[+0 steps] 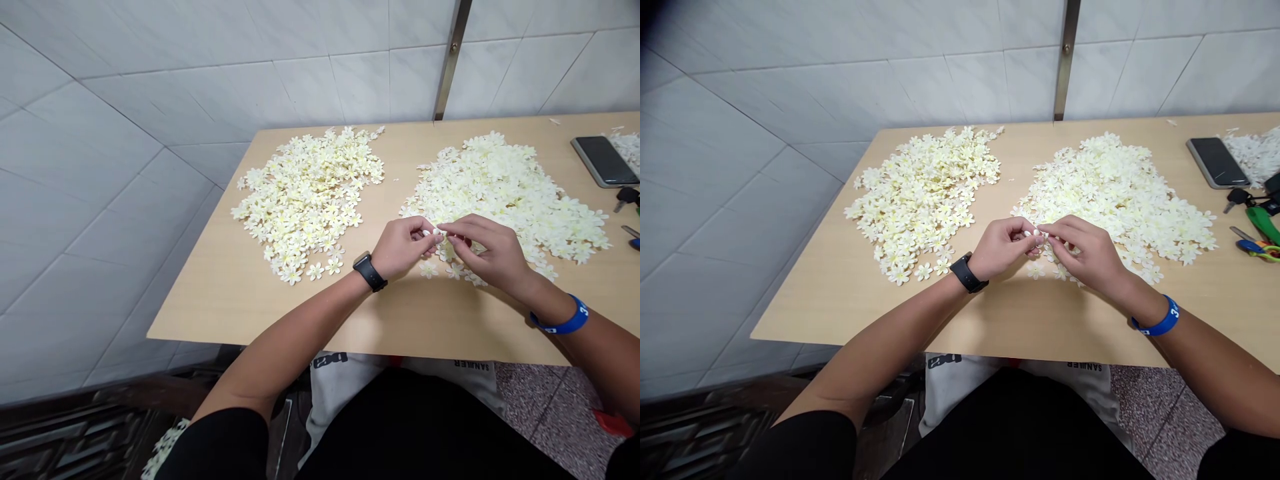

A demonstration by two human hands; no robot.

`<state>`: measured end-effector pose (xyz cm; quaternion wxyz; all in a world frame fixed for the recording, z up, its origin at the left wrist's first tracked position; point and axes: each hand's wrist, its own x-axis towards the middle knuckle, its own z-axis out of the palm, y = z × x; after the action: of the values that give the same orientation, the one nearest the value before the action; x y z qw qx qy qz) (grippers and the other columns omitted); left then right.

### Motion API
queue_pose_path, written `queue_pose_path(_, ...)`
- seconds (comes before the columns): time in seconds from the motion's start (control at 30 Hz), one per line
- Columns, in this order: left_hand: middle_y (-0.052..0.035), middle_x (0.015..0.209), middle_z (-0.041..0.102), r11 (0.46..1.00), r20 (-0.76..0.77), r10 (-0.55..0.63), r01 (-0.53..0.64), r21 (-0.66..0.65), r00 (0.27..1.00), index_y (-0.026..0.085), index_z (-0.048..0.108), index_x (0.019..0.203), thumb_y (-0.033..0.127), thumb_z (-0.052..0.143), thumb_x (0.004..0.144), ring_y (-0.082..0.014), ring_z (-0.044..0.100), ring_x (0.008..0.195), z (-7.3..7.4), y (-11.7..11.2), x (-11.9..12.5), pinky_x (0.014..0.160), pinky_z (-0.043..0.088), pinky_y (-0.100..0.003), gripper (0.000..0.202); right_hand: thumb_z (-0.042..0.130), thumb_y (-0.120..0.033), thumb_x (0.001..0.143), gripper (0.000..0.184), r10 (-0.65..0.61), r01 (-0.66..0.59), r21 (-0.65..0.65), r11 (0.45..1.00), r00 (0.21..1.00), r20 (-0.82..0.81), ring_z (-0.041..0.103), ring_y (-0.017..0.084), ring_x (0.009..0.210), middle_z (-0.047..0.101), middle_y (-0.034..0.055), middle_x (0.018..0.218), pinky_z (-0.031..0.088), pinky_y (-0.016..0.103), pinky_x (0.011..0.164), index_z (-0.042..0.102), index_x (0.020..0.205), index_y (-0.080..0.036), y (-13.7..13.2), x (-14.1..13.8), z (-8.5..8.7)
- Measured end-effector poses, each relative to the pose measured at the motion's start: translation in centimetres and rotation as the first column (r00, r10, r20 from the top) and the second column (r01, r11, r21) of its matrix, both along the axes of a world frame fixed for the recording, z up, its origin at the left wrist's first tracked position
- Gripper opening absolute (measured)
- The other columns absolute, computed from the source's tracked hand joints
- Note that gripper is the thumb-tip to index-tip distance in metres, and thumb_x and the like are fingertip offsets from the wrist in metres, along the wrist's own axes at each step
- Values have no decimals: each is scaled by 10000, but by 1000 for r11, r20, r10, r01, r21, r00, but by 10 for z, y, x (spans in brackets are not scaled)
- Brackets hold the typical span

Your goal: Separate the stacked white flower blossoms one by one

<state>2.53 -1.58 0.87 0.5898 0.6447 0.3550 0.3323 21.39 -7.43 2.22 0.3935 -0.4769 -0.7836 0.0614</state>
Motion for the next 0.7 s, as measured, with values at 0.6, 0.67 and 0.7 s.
queue_pose_path(0.6, -21, 669, 708, 994, -55, 35, -29, 103, 998, 140, 669, 788, 268, 680, 831, -104, 660, 606, -7, -1, 0, 600, 493, -198, 135, 583, -182, 940, 271, 63, -63, 52, 997, 998, -7, 744, 201, 829, 793, 63, 972, 620, 353, 699, 805, 1052, -289, 0, 2, 0)
queue_pose_path(0.67, -18, 673, 710, 992, -73, 45, -36, 121, 996, 144, 675, 790, 262, 682, 826, -106, 656, 614, -6, -1, 0, 605, 486, -200, 123, 583, -198, 940, 253, 50, -49, 21, 999, 999, -20, 738, 203, 816, 791, 61, 960, 611, 357, 682, 804, 1022, -290, -1, 2, 0)
queue_pose_path(0.7, -17, 674, 710, 990, -86, 54, -42, 137, 995, 146, 682, 794, 260, 683, 825, -109, 656, 623, -6, -1, 0, 608, 481, -202, 118, 587, -205, 940, 240, 43, -43, 6, 999, 999, -29, 734, 205, 812, 789, 61, 954, 605, 357, 673, 802, 1007, -288, -1, 1, 0)
